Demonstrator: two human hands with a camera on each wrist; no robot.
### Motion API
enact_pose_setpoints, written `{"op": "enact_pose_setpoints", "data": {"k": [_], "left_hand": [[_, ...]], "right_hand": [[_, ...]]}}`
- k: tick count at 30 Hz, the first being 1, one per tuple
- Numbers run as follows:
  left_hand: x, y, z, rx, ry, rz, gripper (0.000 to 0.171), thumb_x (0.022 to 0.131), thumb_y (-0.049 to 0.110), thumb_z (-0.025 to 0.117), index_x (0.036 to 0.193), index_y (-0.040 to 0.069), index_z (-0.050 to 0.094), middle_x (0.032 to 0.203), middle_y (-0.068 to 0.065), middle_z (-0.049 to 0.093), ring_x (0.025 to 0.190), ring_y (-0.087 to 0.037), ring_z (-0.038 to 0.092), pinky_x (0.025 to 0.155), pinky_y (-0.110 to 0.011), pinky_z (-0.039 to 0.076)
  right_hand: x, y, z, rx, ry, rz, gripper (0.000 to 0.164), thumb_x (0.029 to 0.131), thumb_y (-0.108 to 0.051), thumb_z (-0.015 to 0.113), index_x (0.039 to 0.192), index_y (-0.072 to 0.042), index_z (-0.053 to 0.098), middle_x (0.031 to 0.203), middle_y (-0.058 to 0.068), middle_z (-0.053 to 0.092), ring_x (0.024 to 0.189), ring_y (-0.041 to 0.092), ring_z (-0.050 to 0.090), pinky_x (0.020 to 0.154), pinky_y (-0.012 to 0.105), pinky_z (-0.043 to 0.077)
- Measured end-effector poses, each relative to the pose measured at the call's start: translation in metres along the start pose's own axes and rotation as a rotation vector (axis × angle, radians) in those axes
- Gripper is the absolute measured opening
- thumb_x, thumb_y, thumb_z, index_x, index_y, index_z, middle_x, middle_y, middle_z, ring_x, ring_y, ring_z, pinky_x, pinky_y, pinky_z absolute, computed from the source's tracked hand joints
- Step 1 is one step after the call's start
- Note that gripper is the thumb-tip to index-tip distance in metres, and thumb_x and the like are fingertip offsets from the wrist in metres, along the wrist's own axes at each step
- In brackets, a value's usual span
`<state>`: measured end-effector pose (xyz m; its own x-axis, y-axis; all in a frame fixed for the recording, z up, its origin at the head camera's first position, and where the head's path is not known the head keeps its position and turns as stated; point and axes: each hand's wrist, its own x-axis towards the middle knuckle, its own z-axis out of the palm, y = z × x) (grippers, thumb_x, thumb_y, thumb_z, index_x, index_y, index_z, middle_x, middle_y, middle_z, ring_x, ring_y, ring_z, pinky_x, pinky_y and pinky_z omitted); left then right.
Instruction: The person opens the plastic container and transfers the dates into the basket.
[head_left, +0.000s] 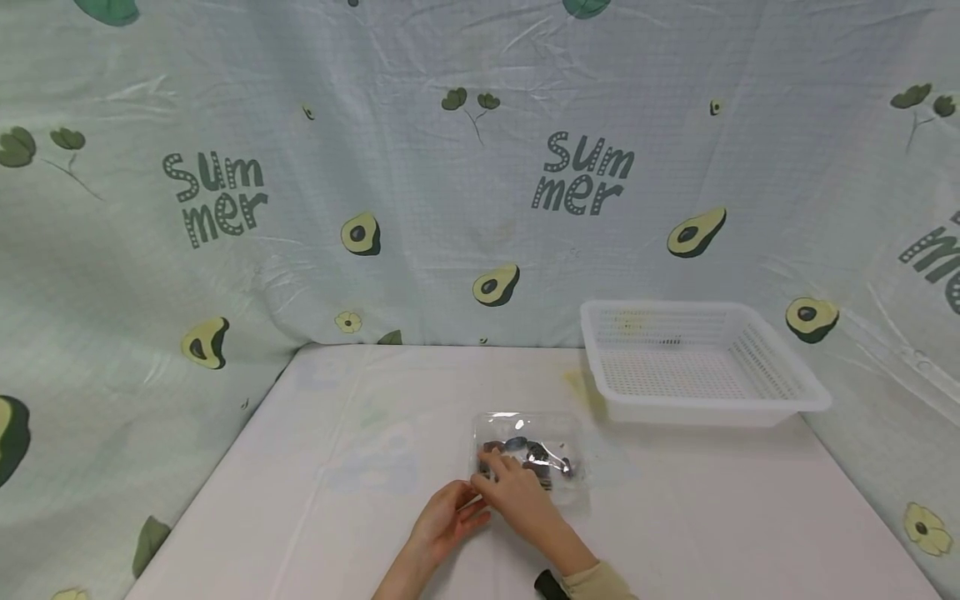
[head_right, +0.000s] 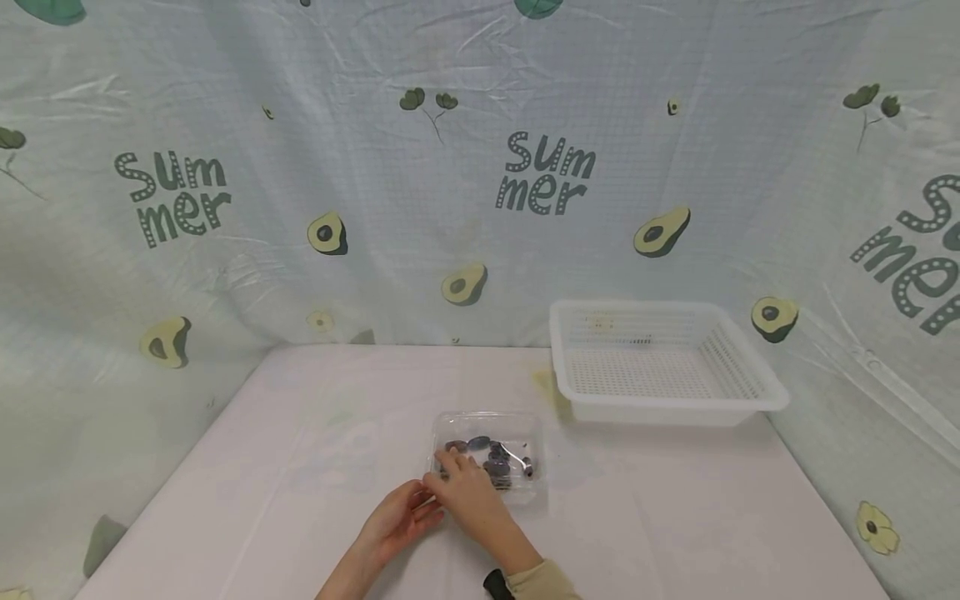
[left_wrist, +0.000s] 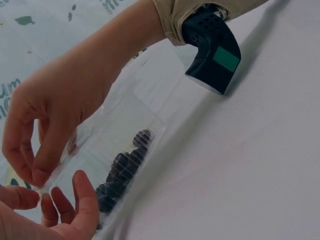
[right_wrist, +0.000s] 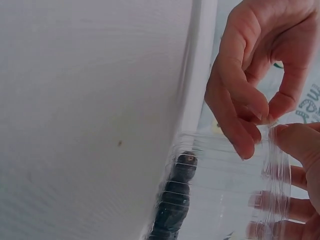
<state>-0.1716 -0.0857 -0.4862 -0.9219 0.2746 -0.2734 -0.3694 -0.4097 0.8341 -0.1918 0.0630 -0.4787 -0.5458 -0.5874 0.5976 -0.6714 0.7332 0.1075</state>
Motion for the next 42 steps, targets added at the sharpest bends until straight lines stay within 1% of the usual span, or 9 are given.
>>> {"op": "enact_pose_setpoints", "data": {"k": [8, 12, 17, 23, 26, 32, 36, 40, 42], "left_hand": [[-0.001, 0.001, -0.002, 0.026, -0.004, -0.018, 0.020, 0.093, 0.010, 0.035, 0.086, 0.015, 0.054, 0.090, 0.005, 0.060, 0.086, -0.010, 0.061, 0.081, -0.034, 0.050], [0.000, 0.002, -0.003, 0.043, -0.017, -0.017, 0.020, 0.093, 0.010, 0.036, 0.086, 0.014, 0.054, 0.089, 0.006, 0.061, 0.085, -0.009, 0.062, 0.078, -0.033, 0.051], [0.003, 0.002, -0.004, 0.073, -0.028, 0.008, 0.019, 0.092, 0.009, 0.036, 0.088, 0.013, 0.054, 0.087, 0.008, 0.063, 0.083, -0.008, 0.062, 0.076, -0.030, 0.052], [0.003, 0.002, -0.003, 0.081, -0.025, -0.002, 0.018, 0.092, 0.011, 0.037, 0.082, 0.016, 0.052, 0.084, 0.007, 0.060, 0.086, -0.010, 0.063, 0.077, -0.030, 0.051], [0.003, 0.002, -0.003, 0.077, -0.023, 0.001, 0.019, 0.093, 0.011, 0.037, 0.081, 0.017, 0.051, 0.084, 0.007, 0.060, 0.086, -0.010, 0.063, 0.076, -0.031, 0.052], [0.002, 0.003, -0.002, 0.068, -0.020, -0.003, 0.020, 0.092, 0.010, 0.037, 0.080, 0.017, 0.051, 0.083, 0.007, 0.057, 0.085, -0.010, 0.063, 0.075, -0.029, 0.051], [-0.001, 0.003, 0.000, 0.055, -0.020, -0.008, 0.022, 0.093, 0.012, 0.036, 0.079, 0.019, 0.050, 0.081, 0.009, 0.056, 0.084, -0.009, 0.063, 0.072, -0.027, 0.050], [-0.003, 0.002, 0.003, 0.035, -0.020, -0.026, 0.024, 0.095, 0.016, 0.035, 0.077, 0.021, 0.050, 0.082, 0.008, 0.055, 0.084, -0.009, 0.062, 0.070, -0.026, 0.048], [-0.003, 0.001, 0.004, 0.024, -0.012, -0.043, 0.021, 0.095, 0.018, 0.037, 0.079, 0.021, 0.050, 0.083, 0.007, 0.054, 0.084, -0.009, 0.061, 0.070, -0.026, 0.048]], "right_hand": [[0.001, 0.001, 0.002, -0.090, 0.015, -0.089, 0.027, 0.069, -0.008, 0.067, 0.090, -0.018, 0.053, 0.107, 0.008, 0.057, 0.082, 0.023, 0.062, 0.052, 0.029, 0.048], [0.001, 0.003, 0.004, -0.097, 0.018, -0.116, 0.027, 0.069, -0.006, 0.067, 0.089, -0.016, 0.052, 0.108, 0.010, 0.057, 0.083, 0.024, 0.063, 0.051, 0.029, 0.048], [0.002, 0.004, 0.004, -0.117, 0.025, -0.146, 0.021, 0.071, -0.006, 0.061, 0.088, -0.014, 0.050, 0.107, 0.011, 0.056, 0.085, 0.025, 0.064, 0.051, 0.030, 0.048], [0.005, 0.006, 0.002, -0.106, 0.058, -0.133, 0.018, 0.072, -0.008, 0.060, 0.087, -0.014, 0.051, 0.102, 0.007, 0.057, 0.068, 0.017, 0.062, 0.046, 0.025, 0.044], [0.005, 0.006, 0.001, -0.097, 0.056, -0.128, 0.019, 0.072, -0.008, 0.061, 0.087, -0.015, 0.052, 0.103, 0.006, 0.058, 0.067, 0.016, 0.062, 0.044, 0.024, 0.043], [0.004, 0.005, 0.001, -0.095, 0.047, -0.119, 0.015, 0.073, -0.010, 0.058, 0.086, -0.016, 0.051, 0.105, 0.006, 0.057, 0.069, 0.017, 0.062, 0.043, 0.023, 0.041], [0.004, 0.007, -0.001, -0.085, 0.035, -0.119, 0.019, 0.071, -0.010, 0.061, 0.086, -0.015, 0.051, 0.108, 0.005, 0.057, 0.076, 0.018, 0.063, 0.042, 0.022, 0.041], [0.004, 0.010, -0.005, -0.023, 0.046, -0.095, 0.019, 0.073, -0.015, 0.067, 0.086, -0.018, 0.054, 0.108, 0.003, 0.060, 0.088, 0.020, 0.064, 0.045, 0.024, 0.045], [0.004, 0.012, -0.006, 0.028, 0.058, -0.082, 0.019, 0.073, -0.019, 0.069, 0.086, -0.020, 0.056, 0.108, 0.002, 0.061, 0.092, 0.019, 0.063, 0.049, 0.024, 0.047]]}}
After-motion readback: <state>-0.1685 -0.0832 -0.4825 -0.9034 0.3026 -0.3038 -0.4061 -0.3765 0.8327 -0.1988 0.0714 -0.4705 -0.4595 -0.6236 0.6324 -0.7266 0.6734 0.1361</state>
